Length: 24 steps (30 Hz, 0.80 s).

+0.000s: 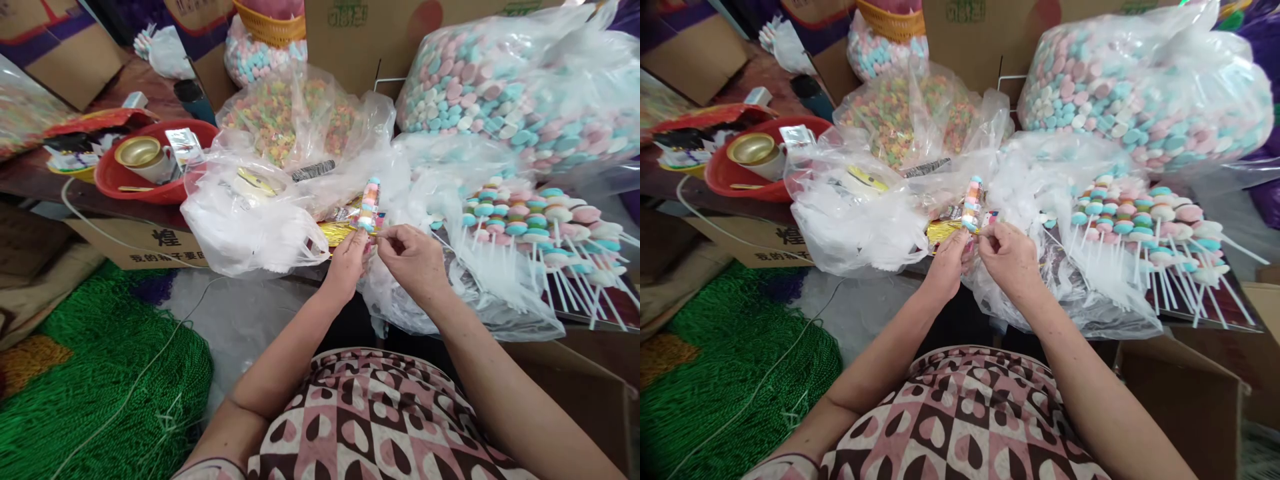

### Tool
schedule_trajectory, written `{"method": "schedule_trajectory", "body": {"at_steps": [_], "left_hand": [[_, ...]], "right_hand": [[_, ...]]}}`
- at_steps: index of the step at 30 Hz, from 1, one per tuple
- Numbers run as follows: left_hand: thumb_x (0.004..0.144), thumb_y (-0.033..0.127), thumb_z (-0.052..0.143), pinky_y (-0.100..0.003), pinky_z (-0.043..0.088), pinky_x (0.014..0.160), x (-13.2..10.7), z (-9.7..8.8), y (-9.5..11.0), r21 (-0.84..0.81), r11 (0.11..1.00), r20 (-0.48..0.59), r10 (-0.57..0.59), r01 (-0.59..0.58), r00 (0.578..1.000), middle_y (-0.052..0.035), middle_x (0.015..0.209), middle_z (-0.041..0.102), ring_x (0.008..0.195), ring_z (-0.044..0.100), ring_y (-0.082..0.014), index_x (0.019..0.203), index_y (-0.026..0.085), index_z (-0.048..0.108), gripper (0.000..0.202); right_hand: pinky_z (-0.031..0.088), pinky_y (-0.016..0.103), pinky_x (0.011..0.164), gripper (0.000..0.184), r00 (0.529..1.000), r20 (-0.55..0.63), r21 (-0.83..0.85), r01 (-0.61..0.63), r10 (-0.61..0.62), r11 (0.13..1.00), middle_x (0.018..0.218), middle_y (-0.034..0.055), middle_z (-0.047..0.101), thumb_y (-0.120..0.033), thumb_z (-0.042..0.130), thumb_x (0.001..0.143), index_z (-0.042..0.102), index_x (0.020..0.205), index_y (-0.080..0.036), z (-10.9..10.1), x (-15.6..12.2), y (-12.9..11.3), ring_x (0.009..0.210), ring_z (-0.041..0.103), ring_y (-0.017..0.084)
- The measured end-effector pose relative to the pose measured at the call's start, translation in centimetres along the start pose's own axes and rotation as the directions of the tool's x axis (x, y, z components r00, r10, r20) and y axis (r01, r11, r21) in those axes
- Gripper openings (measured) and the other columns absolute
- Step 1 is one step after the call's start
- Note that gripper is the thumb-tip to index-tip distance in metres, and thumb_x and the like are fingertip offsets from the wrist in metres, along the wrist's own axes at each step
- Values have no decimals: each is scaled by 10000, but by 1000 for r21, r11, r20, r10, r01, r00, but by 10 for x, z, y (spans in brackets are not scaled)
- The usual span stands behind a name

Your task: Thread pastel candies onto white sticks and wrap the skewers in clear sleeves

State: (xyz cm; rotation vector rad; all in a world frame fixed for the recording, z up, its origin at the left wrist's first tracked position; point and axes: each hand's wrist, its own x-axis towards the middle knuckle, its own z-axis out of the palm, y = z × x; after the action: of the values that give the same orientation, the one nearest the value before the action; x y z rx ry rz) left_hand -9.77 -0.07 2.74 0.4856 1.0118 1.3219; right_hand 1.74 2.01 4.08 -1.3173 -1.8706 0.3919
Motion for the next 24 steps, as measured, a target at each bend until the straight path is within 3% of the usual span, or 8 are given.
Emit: {"method": "schedule_trajectory", "body": {"at_steps": [3, 6, 10, 13, 16, 18, 21, 24], "left_hand": [[884, 461, 609, -175, 200, 391, -3, 2, 2, -13, 1000, 101, 21, -20, 995, 94, 527, 342, 386, 252, -24, 736, 176, 505, 338], [891, 468, 582, -170, 193, 375, -8, 4, 6, -10, 998, 188, -59, 62, 980, 109, 468, 245, 351, 190, -25, 688, 173, 493, 369], [917, 407, 509, -168, 210, 361, -14, 3, 9, -15, 979, 372, -183, 203, 910, 110, 433, 206, 322, 173, -37, 671, 173, 504, 339], [926, 377, 468, -170, 236, 358, -17, 3, 9, 7, 952, 469, -273, 305, 840, 107, 423, 188, 314, 167, -44, 664, 171, 514, 337], [933, 371, 447, -176, 240, 348, -20, 4, 7, 42, 910, 527, -371, 412, 764, 102, 413, 185, 301, 165, -50, 638, 173, 505, 360], [939, 377, 437, -180, 239, 340, -21, 5, 6, 56, 882, 556, -418, 469, 718, 98, 407, 192, 293, 174, -54, 626, 175, 498, 378], [948, 385, 441, -179, 243, 339, -22, 6, 4, 46, 857, 574, -443, 513, 689, 98, 405, 195, 290, 178, -55, 631, 175, 504, 385], [967, 386, 432, -171, 232, 343, -23, 9, 4, 13, 855, 559, -436, 518, 705, 103, 407, 194, 295, 159, -50, 662, 174, 517, 381]], "right_hand": [[463, 304, 654, 115, 993, 50, 129, -116, 111, 985, 720, 19, 687, -214, 594, 804, 703, 771, -201, -5, -3, 1, 644, 597, 165], [443, 294, 613, 132, 960, 159, 324, -271, 231, 906, 691, 1, 660, -307, 630, 825, 693, 786, -199, -10, -8, 6, 611, 560, 151], [404, 262, 540, 195, 917, 271, 535, -395, 292, 747, 639, -22, 597, -373, 706, 789, 652, 712, -202, -18, -14, 12, 551, 497, 118], [465, 268, 602, 230, 912, 323, 630, -407, 254, 661, 703, -10, 643, -419, 774, 748, 674, 765, -213, -27, -17, 15, 629, 556, 136], [530, 337, 826, 361, 904, 398, 683, -406, 157, 607, 1004, 18, 724, -445, 815, 723, 714, 1017, -262, -37, -19, 21, 902, 651, 191], [507, 394, 945, 376, 878, 471, 685, -427, 88, 591, 1125, 30, 722, -466, 804, 740, 731, 1055, -275, -41, -21, 28, 1035, 651, 220], [510, 435, 945, 349, 867, 490, 677, -444, 91, 586, 1003, 36, 757, -535, 801, 717, 767, 920, -253, -37, -25, 40, 984, 675, 241], [525, 403, 860, 330, 915, 363, 681, -389, 176, 620, 829, 12, 742, -544, 810, 693, 735, 785, -236, -29, -28, 47, 821, 669, 210]]}}
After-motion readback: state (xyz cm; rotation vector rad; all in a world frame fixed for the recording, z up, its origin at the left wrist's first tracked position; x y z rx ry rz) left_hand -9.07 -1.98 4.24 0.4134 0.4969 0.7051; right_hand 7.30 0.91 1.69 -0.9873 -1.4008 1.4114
